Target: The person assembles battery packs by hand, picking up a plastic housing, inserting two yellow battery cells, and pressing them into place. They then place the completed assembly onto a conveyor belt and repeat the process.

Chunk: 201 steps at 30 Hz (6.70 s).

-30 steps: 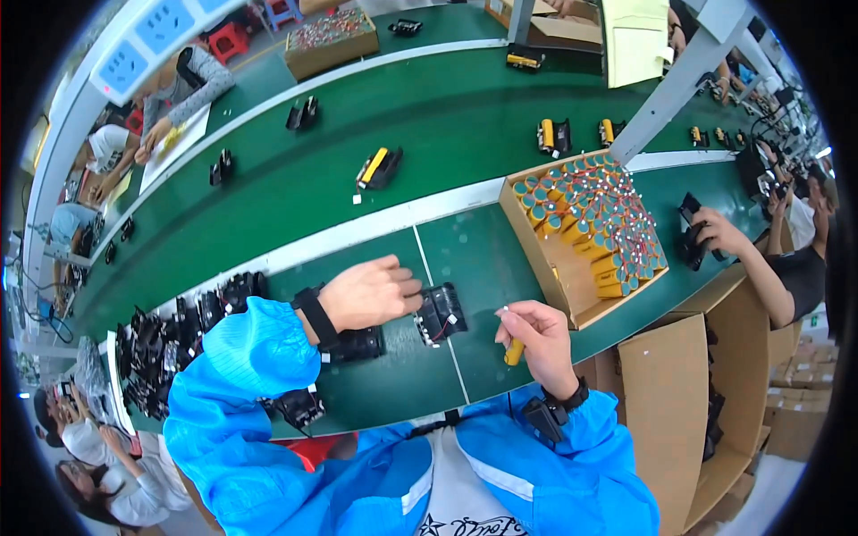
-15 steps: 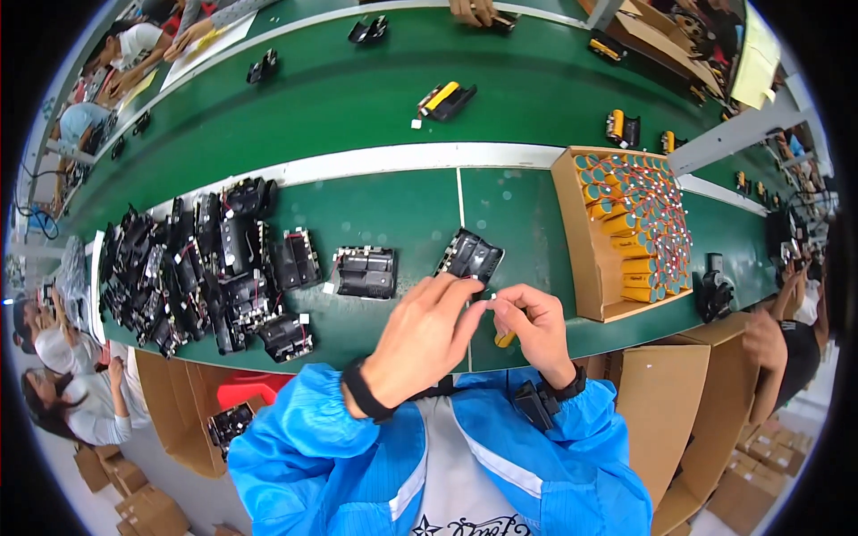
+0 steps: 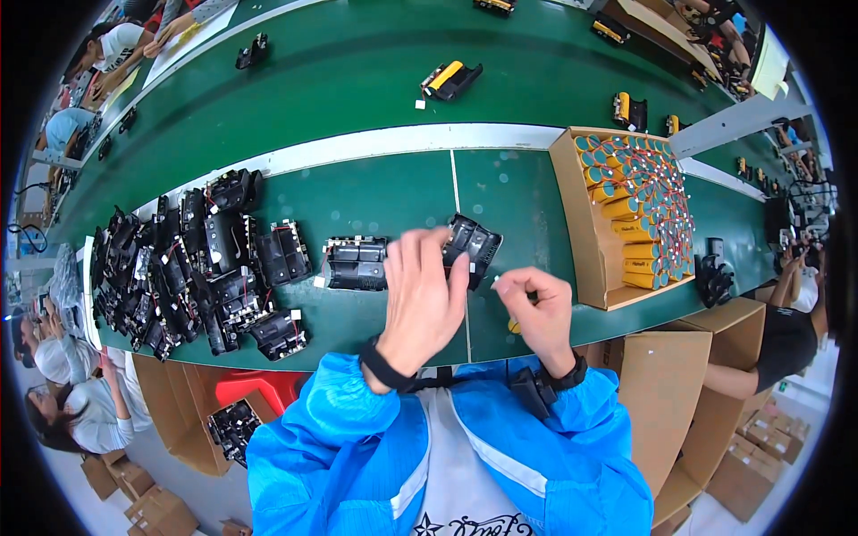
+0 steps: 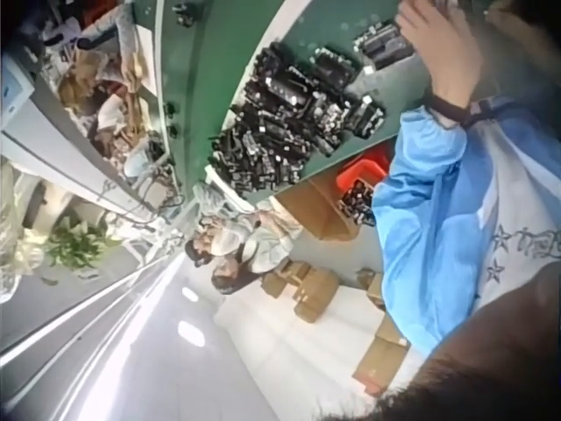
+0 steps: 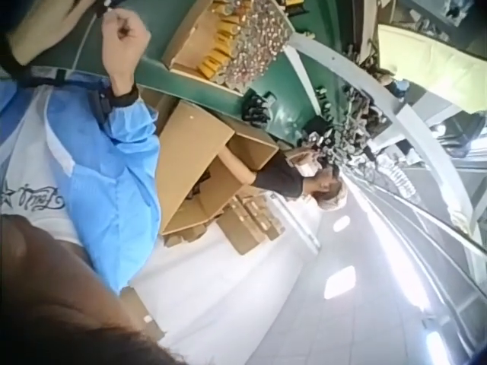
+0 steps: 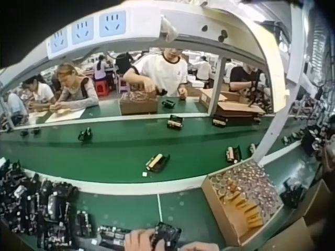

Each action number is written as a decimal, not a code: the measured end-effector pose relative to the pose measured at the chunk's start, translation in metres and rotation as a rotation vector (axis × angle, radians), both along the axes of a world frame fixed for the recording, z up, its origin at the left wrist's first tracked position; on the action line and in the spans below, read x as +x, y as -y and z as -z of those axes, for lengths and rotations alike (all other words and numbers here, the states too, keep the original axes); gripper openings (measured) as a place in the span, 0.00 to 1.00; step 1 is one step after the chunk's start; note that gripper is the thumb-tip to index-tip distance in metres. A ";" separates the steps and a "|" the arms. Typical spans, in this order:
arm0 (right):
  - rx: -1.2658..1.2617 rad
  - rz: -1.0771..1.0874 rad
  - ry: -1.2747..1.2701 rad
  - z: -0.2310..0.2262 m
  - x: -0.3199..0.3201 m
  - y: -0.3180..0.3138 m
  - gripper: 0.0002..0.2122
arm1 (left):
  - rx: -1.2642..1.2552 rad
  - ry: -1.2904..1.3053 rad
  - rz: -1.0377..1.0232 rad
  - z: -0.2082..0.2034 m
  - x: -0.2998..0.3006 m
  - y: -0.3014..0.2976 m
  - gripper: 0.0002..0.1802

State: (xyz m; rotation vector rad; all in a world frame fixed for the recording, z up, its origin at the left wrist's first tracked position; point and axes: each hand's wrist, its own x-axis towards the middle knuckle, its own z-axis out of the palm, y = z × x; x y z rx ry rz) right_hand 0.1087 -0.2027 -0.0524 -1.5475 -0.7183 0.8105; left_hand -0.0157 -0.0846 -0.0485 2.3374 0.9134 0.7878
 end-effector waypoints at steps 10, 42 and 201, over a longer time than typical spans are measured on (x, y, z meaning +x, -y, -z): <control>-0.132 -0.076 0.424 0.014 0.010 -0.044 0.04 | -0.209 -0.232 0.085 0.034 0.008 -0.007 0.35; -0.531 -0.290 0.444 -0.001 0.020 -0.078 0.05 | -0.237 -0.188 0.295 0.039 0.002 -0.021 0.36; 0.092 0.064 -0.791 -0.006 -0.001 0.003 0.12 | 0.265 -0.781 0.572 -0.018 0.012 -0.087 0.12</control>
